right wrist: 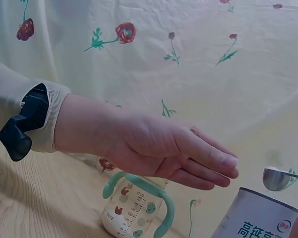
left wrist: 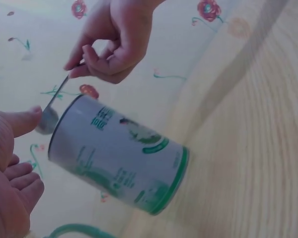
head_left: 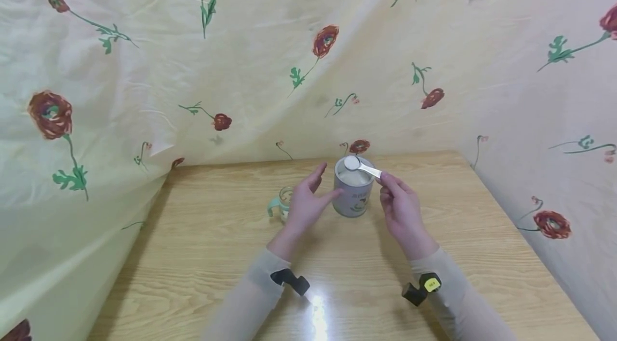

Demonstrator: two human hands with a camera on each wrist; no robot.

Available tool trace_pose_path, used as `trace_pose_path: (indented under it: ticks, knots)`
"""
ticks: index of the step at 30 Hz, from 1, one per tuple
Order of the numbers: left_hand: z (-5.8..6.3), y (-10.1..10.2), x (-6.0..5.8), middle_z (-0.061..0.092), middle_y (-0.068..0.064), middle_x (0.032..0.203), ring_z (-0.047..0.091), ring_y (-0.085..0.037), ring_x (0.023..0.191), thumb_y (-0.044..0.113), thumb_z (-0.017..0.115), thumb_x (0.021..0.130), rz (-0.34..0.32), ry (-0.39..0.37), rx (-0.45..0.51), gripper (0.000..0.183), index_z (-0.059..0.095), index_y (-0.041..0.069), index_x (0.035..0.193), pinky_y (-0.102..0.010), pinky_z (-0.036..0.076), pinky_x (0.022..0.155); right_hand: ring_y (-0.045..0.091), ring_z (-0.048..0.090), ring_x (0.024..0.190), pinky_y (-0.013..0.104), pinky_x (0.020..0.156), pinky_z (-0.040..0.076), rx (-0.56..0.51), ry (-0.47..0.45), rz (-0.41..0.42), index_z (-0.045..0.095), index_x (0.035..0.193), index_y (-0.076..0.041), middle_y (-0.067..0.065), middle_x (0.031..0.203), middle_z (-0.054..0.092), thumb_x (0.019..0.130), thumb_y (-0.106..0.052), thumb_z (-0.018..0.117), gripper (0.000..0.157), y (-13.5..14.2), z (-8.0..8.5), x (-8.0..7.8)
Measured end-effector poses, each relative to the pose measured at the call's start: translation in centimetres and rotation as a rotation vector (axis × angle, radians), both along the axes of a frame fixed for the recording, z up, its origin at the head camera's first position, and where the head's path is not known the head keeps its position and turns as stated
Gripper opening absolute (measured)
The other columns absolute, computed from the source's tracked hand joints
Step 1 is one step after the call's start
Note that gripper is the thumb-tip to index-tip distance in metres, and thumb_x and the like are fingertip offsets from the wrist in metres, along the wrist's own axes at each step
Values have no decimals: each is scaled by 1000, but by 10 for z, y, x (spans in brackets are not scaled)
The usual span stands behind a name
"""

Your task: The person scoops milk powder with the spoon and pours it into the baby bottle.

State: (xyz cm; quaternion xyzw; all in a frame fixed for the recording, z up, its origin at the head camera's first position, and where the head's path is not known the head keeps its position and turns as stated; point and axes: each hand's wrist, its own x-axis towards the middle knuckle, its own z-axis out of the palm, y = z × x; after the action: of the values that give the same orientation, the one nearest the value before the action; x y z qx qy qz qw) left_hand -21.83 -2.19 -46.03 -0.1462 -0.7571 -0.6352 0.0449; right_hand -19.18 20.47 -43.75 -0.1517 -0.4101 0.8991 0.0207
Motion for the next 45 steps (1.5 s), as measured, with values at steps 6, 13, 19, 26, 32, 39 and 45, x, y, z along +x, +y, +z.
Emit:
trace_pose_path:
  ticks: [6, 13, 19, 26, 32, 39, 45]
  knots:
    - [4, -18, -1, 55, -1, 158, 54, -28, 144, 24, 84, 96, 55, -1, 38, 65, 58, 9, 154, -32, 45, 118, 2, 55, 74, 10, 63, 50, 15, 3, 0, 75, 98, -10, -3, 88, 74, 103, -12, 73, 6, -4, 3, 0]
    - [7, -50, 0, 63, -9, 150, 58, -26, 141, 13, 79, 99, 54, 66, 123, 52, 61, -1, 146, -29, 48, 114, 3, 56, 70, 10, 61, 50, -11, 29, 10, 75, 93, -9, 0, 86, 75, 102, -10, 75, 9, -10, 5, 2]
    - [4, -79, 4, 65, -14, 146, 61, -28, 138, 10, 79, 99, 89, 63, 162, 49, 63, -4, 143, -27, 50, 111, 3, 56, 70, 10, 62, 50, -7, 39, 18, 75, 90, -10, -1, 84, 74, 104, -10, 72, 14, -15, 6, 5]
    - [-8, -105, 4, 66, -16, 144, 62, -29, 136, 9, 79, 99, 105, 37, 145, 49, 63, -6, 143, -29, 50, 112, 2, 57, 71, 9, 63, 51, -14, 43, 49, 75, 89, -11, -2, 84, 73, 106, -12, 70, 17, -22, 5, 8]
    - [-18, -123, 0, 67, -15, 143, 63, -29, 135, 15, 81, 98, 60, -19, 38, 50, 66, -2, 142, -34, 51, 113, 2, 57, 71, 9, 62, 50, -26, 62, 64, 74, 89, -11, -2, 84, 73, 105, -13, 71, 17, -31, 2, 8]
    - [-24, -145, -4, 67, -13, 144, 63, -30, 135, 20, 86, 94, 25, -33, -63, 54, 68, 1, 142, -40, 52, 113, 1, 56, 70, 8, 60, 49, -31, 69, 74, 74, 86, -13, -3, 84, 74, 108, -13, 66, 24, -44, 0, 8]
    - [-25, -154, -4, 68, -11, 143, 64, -30, 134, 20, 87, 94, -12, -42, -137, 55, 68, 3, 142, -40, 52, 112, 2, 55, 69, 8, 59, 48, -36, 82, 82, 73, 86, -12, -2, 83, 71, 109, -10, 63, 25, -54, 1, 8]
